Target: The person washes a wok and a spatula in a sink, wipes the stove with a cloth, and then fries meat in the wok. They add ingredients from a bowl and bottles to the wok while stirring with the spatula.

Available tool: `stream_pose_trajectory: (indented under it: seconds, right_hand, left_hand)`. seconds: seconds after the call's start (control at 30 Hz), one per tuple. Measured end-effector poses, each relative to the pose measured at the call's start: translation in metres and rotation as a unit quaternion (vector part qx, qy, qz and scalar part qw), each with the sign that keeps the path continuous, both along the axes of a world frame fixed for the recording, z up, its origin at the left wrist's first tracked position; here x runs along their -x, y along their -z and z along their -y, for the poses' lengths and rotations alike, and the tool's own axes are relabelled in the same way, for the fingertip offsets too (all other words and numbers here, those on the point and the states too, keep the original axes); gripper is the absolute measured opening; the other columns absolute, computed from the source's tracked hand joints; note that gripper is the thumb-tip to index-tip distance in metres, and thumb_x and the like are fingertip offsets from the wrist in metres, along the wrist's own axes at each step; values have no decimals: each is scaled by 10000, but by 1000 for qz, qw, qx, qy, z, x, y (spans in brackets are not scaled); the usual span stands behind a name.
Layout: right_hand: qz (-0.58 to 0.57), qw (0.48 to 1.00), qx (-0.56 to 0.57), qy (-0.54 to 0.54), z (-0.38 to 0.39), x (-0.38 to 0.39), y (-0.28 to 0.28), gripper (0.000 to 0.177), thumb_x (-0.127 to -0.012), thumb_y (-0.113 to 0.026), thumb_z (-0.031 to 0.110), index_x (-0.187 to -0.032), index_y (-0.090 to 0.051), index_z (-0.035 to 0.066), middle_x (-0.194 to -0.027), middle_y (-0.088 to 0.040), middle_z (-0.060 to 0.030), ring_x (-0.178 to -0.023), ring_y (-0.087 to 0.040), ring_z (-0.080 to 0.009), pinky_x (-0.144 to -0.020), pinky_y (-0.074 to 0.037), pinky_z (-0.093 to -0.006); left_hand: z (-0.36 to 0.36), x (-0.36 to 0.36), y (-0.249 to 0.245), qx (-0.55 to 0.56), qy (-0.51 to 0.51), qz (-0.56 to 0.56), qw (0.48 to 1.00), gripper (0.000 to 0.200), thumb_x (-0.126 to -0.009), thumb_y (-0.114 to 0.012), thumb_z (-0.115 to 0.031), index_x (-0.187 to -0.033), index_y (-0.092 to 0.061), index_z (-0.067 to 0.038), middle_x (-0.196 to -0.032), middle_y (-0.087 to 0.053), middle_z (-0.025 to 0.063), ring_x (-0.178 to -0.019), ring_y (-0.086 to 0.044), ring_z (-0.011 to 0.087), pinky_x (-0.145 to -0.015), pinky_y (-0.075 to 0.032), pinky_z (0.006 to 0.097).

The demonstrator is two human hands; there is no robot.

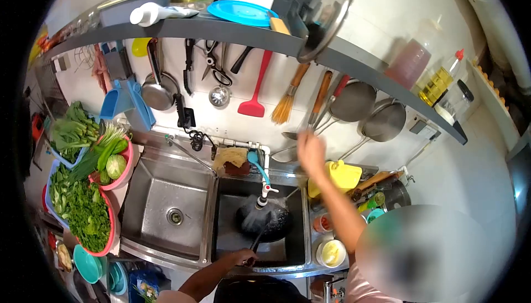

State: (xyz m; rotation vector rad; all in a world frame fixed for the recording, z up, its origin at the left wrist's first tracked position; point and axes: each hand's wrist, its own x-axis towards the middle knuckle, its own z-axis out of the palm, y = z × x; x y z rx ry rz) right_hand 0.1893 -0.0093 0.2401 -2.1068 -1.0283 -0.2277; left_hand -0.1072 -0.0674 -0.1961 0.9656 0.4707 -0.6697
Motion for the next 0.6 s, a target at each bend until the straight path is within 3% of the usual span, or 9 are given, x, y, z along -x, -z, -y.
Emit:
stream_pose_trajectory:
  seconds: [0.07,0.13,0.17,0.2,0.3,0.37,0.47,0.5,0.6]
  right_hand:
    - [35,953,297,-40,31,23,87,214,-824,-533,206,-872,-661,41,-823,-642,-241,-807,-636,-394,-756,-490,-501]
    - [21,905,422,-44,47,40,153,252,-751,-595,157,-981,-627,60,-909,-654,-217,-875,-631,-390,-794,-498,-488]
    - [24,909,415,-41,49,39,183,273,-747,-606,156,-994,-603,39,-923,-655,-215,-877,-634,-386,-791,-506,-477]
    - [13,921,385,-57,49,50,186,225,-744,-613,158,-917,-618,15,-897,-652,-232,-873,-635,-387,-784,-511,-468]
    - [-46,922,385,-14,33,78,196,166,-761,-604,153,-814,-645,1,-887,-645,-259,-890,-627,-406,-776,-515,-463]
    - [-94,925,367,21,25,92,203,225,-787,-585,190,-871,-665,-3,-909,-647,-263,-889,-627,-411,-802,-505,-460]
    - [-254,910,328,-8,40,80,207,247,-798,-573,207,-920,-691,28,-937,-650,-241,-904,-630,-389,-831,-498,-435]
    - [-233,928,288,-51,55,83,197,248,-826,-522,114,-968,-676,-19,-790,-680,-145,-622,-664,-174,-542,-524,-290]
    - [-419,879,198,-115,101,97,146,250,-879,-482,67,-1048,-649,-7,-923,-676,-76,-648,-631,-118,-518,-489,-235]
  left_hand:
    - [7,-1,-26,116,-47,-30,992,239,-834,-586,-234,-684,-593,-48,-651,-595,77,-606,-554,179,-543,-426,328]
    - [16,15,-59,227,-84,-74,967,244,-846,-585,-218,-658,-564,-64,-630,-578,60,-580,-533,160,-556,-428,307]
    - [16,18,-80,339,-158,-99,922,173,-846,-578,-124,-696,-516,-65,-651,-557,52,-613,-515,142,-574,-431,279]
    - [14,19,-97,339,-159,-106,921,173,-846,-578,-124,-696,-516,-65,-651,-557,52,-613,-515,142,-574,-431,279]
    - [27,29,-129,574,-215,-123,780,137,-845,-556,-53,-745,-464,-66,-681,-478,23,-634,-488,123,-588,-424,258]
    - [43,34,-135,664,-229,-115,702,90,-853,-542,-48,-805,-466,-58,-719,-447,3,-646,-473,106,-613,-414,251]
    - [53,45,-156,709,-223,-92,662,65,-860,-531,-49,-870,-468,-41,-726,-434,0,-636,-465,96,-602,-403,256]
    - [57,50,-162,714,-223,-72,660,74,-870,-522,-55,-912,-466,-28,-731,-423,-8,-622,-457,82,-586,-389,254]
    - [59,59,-181,703,-198,-56,680,60,-879,-511,-62,-908,-470,-28,-729,-425,-14,-602,-444,73,-569,-377,246]
